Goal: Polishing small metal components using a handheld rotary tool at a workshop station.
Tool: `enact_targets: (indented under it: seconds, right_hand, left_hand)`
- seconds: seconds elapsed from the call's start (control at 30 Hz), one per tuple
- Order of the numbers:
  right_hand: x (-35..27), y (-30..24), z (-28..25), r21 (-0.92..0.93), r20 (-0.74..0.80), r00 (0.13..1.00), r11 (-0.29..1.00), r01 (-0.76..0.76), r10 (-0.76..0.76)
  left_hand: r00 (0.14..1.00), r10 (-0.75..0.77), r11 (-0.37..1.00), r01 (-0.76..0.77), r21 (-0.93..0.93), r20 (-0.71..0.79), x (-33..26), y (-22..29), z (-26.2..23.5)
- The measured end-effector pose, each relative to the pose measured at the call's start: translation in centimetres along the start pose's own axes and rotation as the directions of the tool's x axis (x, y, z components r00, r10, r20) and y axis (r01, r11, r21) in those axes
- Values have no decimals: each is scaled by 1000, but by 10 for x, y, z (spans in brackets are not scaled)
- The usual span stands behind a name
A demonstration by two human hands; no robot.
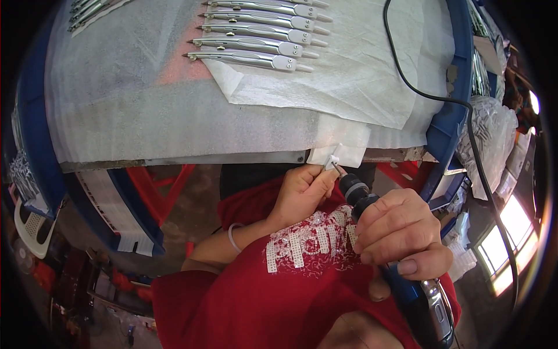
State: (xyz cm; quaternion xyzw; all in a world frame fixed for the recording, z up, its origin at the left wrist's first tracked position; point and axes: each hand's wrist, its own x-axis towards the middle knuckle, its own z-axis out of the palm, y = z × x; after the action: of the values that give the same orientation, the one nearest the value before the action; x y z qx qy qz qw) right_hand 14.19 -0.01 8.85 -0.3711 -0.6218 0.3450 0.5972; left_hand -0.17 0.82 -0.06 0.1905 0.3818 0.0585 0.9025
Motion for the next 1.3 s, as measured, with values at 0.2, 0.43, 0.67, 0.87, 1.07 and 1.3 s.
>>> enact_targets:
  seconds: [0.2, 0.43, 0.67, 0.87, 1.07, 1.3]
  right_hand:
    - [2, 1, 9, 48, -62, 998, 999, 7, -4]
    - [3, 5, 10, 114, -109, 994, 993, 35, -23]
    - [3, -1, 9, 99, -67, 998, 995, 24, -17]
    - [-4, -8, 7, 76, -182, 983, 996, 47, -32]
    - [-6, -5, 6, 68, -173, 985, 997, 37, -25]
    - [-6, -3, 3, 78, -165, 986, 997, 24, -11]
  left_hand:
    - [1000, 8, 1000, -8, 4, -8, 1, -5, -1]
    - [997, 72, 996, -71, 52, -6, 2, -12, -4]
    - [1000, 21, 1000, -21, -18, 2, 1, -1, -1]
    - [1000, 14, 1000, -14, 22, 16, 0, 0, 0]
    - [1000, 16, 999, -17, 38, 8, 0, 0, 0]
    - [1000, -22, 999, 23, 29, -11, -1, 5, 2]
